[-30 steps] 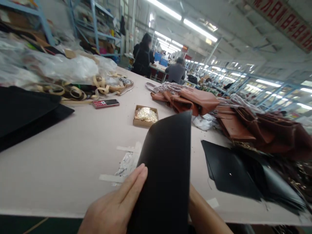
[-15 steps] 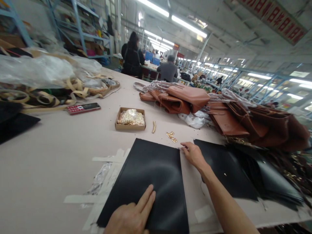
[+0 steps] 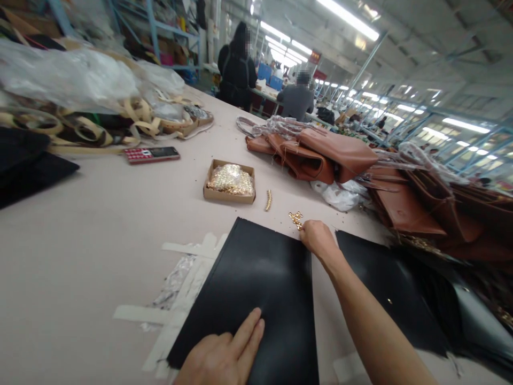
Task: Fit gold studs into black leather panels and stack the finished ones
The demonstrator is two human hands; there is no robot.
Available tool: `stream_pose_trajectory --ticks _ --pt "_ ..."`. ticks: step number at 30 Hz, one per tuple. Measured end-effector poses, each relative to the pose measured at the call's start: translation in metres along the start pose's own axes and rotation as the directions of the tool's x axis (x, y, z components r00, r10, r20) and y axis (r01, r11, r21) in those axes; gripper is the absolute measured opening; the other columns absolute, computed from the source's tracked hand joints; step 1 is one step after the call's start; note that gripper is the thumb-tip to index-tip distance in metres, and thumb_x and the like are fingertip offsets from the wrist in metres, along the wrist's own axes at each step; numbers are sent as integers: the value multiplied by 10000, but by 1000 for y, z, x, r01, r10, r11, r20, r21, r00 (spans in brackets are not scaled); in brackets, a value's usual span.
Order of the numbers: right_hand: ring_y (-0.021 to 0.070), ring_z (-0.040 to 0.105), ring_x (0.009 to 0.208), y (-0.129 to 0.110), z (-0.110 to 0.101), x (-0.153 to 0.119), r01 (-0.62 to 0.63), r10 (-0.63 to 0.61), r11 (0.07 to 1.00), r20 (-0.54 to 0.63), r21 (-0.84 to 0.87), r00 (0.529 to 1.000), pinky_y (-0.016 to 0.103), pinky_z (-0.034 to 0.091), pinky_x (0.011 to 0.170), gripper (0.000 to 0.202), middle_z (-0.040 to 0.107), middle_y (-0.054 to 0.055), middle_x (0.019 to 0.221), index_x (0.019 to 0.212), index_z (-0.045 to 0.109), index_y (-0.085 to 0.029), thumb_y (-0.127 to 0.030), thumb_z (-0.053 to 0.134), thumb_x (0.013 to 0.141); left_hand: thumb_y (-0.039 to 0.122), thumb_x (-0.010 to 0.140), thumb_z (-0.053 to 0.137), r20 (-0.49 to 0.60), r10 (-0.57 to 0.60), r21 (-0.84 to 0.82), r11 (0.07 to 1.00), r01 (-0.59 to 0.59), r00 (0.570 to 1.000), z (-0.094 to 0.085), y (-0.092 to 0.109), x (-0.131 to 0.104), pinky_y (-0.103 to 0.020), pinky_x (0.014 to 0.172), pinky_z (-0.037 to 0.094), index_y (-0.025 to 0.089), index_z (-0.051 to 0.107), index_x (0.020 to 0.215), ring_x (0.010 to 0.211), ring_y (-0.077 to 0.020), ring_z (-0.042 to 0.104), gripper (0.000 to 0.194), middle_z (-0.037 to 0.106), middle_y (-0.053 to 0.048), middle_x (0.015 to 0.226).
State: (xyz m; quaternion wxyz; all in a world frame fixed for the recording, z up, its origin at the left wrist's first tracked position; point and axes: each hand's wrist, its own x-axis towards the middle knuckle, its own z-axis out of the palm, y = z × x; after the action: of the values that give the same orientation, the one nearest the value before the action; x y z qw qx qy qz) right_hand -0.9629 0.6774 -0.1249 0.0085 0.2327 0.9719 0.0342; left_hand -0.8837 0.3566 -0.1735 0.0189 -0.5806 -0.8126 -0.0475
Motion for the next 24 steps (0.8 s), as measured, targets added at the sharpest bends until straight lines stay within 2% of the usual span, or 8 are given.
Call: stream_pose_trajectory --ticks 4,8,11,13,15,18,20,24 --pt "305 701 964 -8 2 1 -39 39 999 3 -27 999 341 483 856 282 724 258 976 995 740 -53 -108 512 839 422 864 618 5 -68 -135 989 68 998 -11 7 -3 -401 754 592 131 482 1424 902 -250 673 646 409 -111 1531" --pt "363 677 1010 -6 1 0 -65 65 998 -18 20 998 418 480 881 315 698 304 999 1047 708 -5 -150 498 862 461 913 559 -41 -72 -220 973 62 997 -12 8 -6 -430 744 577 118 465 1423 908 -255 652 622 474 -113 1500" --pt "330 680 980 -4 -7 -12 -38 39 991 -5 131 999 408 488 869 302 718 240 967 1024 714 -52 -194 492 876 469 928 534 -77 -67 -228 973 48 995 -12 7 -7 -427 719 565 108 470 1405 900 -254 643 602 509 -113 1474" --pt "257 698 861 -7 -10 -34 6 -16 974 42 226 999 341 518 793 295 734 145 874 1014 715 -105 -258 490 901 457 928 530 -99 -59 -222 974 35 993 -12 6 -7 -419 712 555 101 482 1387 895 -249 640 583 529 -116 1454" --pt "189 682 723 -15 -10 -67 56 -111 922 123 383 986 274 528 684 303 717 67 786 995 704 -139 -352 507 911 441 920 537 -119 -52 -218 976 25 991 -12 6 -7 -410 701 545 101 491 1375 875 -242 638 570 548 -116 1432" --pt "144 626 634 -30 -6 -122 34 -279 713 239 700 930 238 505 603 276 674 14 723 908 684 -162 -408 564 880 425 904 554 -141 -52 -215 976 21 989 -10 6 -7 -403 678 531 107 498 1366 853 -235 634 564 566 -108 1408" --pt "134 593 624 -40 -3 -149 3 -336 627 268 779 903 235 476 590 221 652 -3 700 868 685 -180 -376 583 873 424 899 555 -149 -50 -206 978 18 988 -9 6 -8 -405 668 524 104 500 1361 840 -234 630 566 572 -108 1397" --pt "128 562 624 -54 -2 -167 68 -331 717 252 694 909 235 423 586 180 651 -16 691 858 711 -209 -319 572 886 430 903 541 -150 -35 -192 981 6 988 -8 6 -9 -416 665 518 94 475 1377 845 -242 625 585 582 -112 1370"
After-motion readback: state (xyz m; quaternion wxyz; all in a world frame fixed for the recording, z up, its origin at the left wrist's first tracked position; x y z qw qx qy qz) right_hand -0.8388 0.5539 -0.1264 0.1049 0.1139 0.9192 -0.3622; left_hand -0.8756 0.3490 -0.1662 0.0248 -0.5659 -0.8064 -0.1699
